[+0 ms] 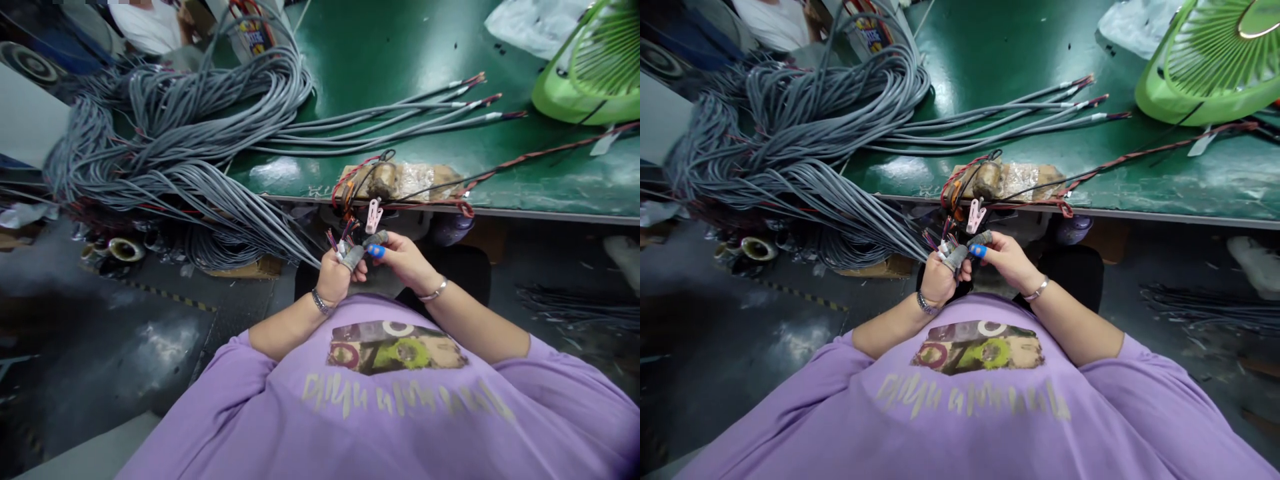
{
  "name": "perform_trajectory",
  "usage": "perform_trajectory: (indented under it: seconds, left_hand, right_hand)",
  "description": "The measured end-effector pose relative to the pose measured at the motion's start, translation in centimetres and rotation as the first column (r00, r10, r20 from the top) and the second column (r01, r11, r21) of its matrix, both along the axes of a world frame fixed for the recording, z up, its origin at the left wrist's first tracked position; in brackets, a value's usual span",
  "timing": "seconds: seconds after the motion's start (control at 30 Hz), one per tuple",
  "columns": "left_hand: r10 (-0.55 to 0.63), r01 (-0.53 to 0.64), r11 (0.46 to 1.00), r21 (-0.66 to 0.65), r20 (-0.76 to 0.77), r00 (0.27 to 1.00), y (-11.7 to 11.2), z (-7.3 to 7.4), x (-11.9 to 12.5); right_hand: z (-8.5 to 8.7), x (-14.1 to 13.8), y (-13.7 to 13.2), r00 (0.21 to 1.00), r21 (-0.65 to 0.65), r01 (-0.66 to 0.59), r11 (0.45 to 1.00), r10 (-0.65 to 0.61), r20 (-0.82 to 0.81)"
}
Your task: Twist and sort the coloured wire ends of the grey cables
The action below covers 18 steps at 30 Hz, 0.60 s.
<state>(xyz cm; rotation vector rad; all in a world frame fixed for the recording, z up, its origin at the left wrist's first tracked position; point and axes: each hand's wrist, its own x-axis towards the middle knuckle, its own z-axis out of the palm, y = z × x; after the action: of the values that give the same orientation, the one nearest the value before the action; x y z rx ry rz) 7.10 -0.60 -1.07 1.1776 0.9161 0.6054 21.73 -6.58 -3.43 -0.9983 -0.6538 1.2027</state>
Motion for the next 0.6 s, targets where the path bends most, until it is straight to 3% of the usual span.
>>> perform_trajectory:
  seconds: [0.1,0.23,0.47,0.6]
  left_hand:
    - [-0.085,0.086,0.996,-0.025,0.023,0.996,0.0,0.3,-0.2]
    - [-0.21,0.21,0.977,-0.04,0.009,0.978,0.2,0.3,-1.1]
    - [-0.002,0.001,1.0,0.01,0.052,0.999,0.3,-0.5,-1.5]
    - [0.0,0.0,1.0,-0.003,0.064,0.998,0.4,-0.6,-1.2]
  right_hand:
    - [0.9,-0.8,0.4,0.998,-0.005,0.05,0.999,-0.05,0.032]
    - [1.8,-1.0,1.2,0.997,-0.029,-0.068,0.997,0.069,0.038]
    - [1.4,-1.2,2.0,0.996,-0.144,-0.074,0.987,0.065,-0.064]
    - [1.4,-0.9,1.4,0.986,-0.154,-0.122,0.981,0.101,-0.133]
